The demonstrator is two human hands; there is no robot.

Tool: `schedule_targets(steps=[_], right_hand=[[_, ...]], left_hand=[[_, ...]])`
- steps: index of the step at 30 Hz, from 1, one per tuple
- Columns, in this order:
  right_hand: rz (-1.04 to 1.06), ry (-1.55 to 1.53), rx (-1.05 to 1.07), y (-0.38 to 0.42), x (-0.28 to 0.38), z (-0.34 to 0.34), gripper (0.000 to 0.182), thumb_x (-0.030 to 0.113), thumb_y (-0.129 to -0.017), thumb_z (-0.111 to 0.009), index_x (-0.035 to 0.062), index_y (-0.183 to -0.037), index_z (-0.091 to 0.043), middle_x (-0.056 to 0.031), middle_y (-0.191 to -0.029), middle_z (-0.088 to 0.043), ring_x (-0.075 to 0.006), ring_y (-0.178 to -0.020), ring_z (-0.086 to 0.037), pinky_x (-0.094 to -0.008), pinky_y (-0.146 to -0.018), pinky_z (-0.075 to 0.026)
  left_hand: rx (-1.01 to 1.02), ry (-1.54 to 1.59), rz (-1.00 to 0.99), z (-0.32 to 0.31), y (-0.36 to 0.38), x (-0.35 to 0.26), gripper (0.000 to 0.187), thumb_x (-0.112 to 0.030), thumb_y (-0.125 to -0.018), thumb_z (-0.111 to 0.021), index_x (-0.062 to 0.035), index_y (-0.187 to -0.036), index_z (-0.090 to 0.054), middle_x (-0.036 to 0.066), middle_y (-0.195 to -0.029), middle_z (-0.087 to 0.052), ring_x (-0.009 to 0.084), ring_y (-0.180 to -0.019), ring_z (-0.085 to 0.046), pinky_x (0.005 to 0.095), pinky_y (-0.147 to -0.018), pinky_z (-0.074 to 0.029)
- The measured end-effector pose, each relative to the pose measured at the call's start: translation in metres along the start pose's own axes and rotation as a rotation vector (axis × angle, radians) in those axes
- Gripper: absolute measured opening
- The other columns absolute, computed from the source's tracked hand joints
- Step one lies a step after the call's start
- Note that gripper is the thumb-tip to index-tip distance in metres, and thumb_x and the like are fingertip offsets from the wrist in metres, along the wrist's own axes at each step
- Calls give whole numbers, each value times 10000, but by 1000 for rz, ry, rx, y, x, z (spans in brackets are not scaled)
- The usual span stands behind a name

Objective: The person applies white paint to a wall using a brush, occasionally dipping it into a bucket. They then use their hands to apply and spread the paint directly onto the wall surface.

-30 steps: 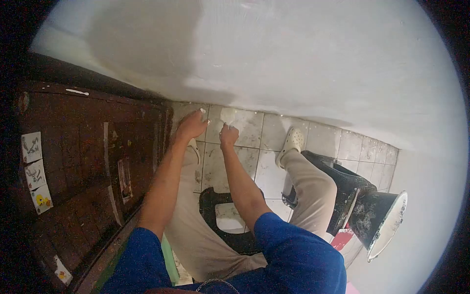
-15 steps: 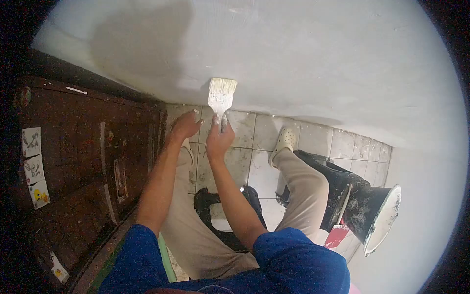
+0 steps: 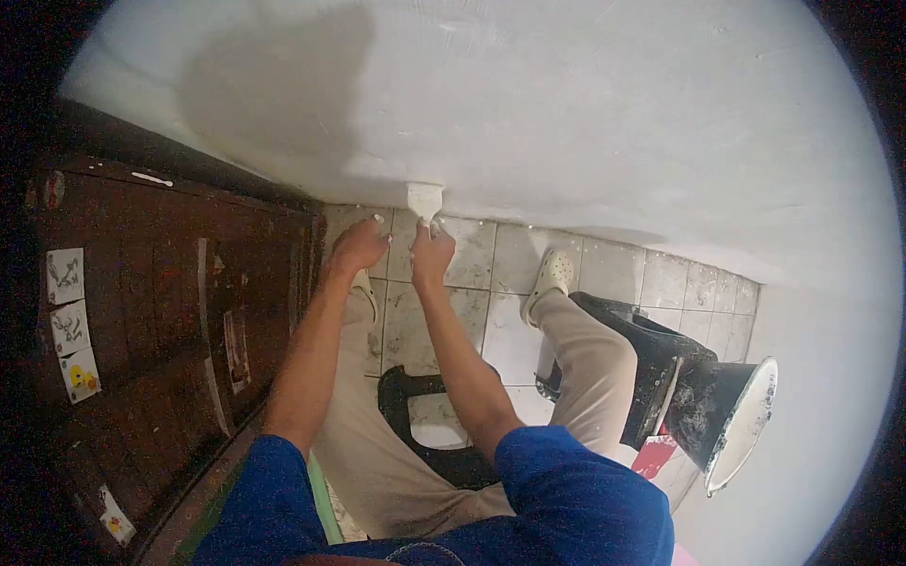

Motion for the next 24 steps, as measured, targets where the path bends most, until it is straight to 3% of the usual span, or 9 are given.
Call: schedule_targets(steps=[3,5,10,12,14,17,20,21,24], right_hand=[[183,-38,-13,45,40,-1,192,156,-881,-572,44,-729,-535,26,-577,-473,-36,-447,-371,-214,-385,-269],[300,-52,-39,62,52,-2,169,150,-890,-564,37,-765,-551,37,-595,-470,-25,-469,-362,-210,-401,-270],[506,84,-95,7,-20,-39,169,146,-895,-551,14,-793,-577,29,-584,-475,-47,-458,-373,-227,-392,-277],[396,166,-113,-14,-77,-42,187,159,-887,-558,11,-775,-576,15,-563,-477,-63,-436,-387,-239,-379,-286],[62,281,-103,-32,-139,-32,211,174,-874,-569,13,-737,-569,-1,-537,-476,-82,-411,-399,-254,-364,-294],[-254,70,-22,-25,-106,-26,245,170,-851,-572,-47,-737,-575,-64,-543,-535,-183,-465,-504,-330,-470,-414],[-145,30,73,-18,-56,-31,272,181,-856,-574,-17,-673,-536,-30,-497,-466,-117,-406,-438,-274,-391,-335],[-23,190,50,-17,-53,-30,264,192,-872,-567,-17,-711,-563,-15,-501,-453,-98,-420,-411,-266,-393,-319],[98,47,80,48,34,-34,231,202,-879,-582,48,-710,-547,37,-514,-430,-44,-405,-348,-225,-366,-258]], left_hand=[[-119,17,-48,-18,-11,21,496,-330,-827,-559,-17,-1205,-490,212,-1179,-546,354,-1105,-518,442,-920,-426],[-47,34,7,-6,1,15,484,-336,-828,-555,-19,-1190,-501,202,-1184,-546,350,-1107,-518,446,-918,-427],[-101,19,48,-1,1,19,470,-341,-825,-555,-24,-1170,-518,185,-1179,-556,349,-1098,-527,444,-914,-430],[-147,31,60,-1,0,22,463,-339,-822,-560,-25,-1161,-524,185,-1171,-561,351,-1090,-533,442,-912,-431],[-85,29,107,10,8,13,470,-335,-821,-561,-28,-1174,-520,184,-1168,-564,351,-1086,-536,442,-913,-432],[-27,59,127,15,8,14,479,-330,-824,-557,-30,-1195,-510,185,-1170,-562,353,-1086,-535,446,-915,-429],[-59,81,90,5,4,21,468,-310,-819,-564,-7,-1173,-514,230,-1146,-559,375,-1077,-530,446,-917,-422],[-89,83,75,2,3,23,461,-300,-816,-569,5,-1159,-518,252,-1133,-558,385,-1072,-528,445,-918,-419],[-152,9,99,2,7,28,453,-300,-842,-529,-29,-1204,-507,184,-1170,-564,354,-1086,-537,441,-909,-432]])
Point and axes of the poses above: each hand's wrist, its own y-axis away from the middle knuckle, its own z-axis out of the back of the hand, x = y × z, the point moved 4 cm from there along -y, towards the middle knuckle
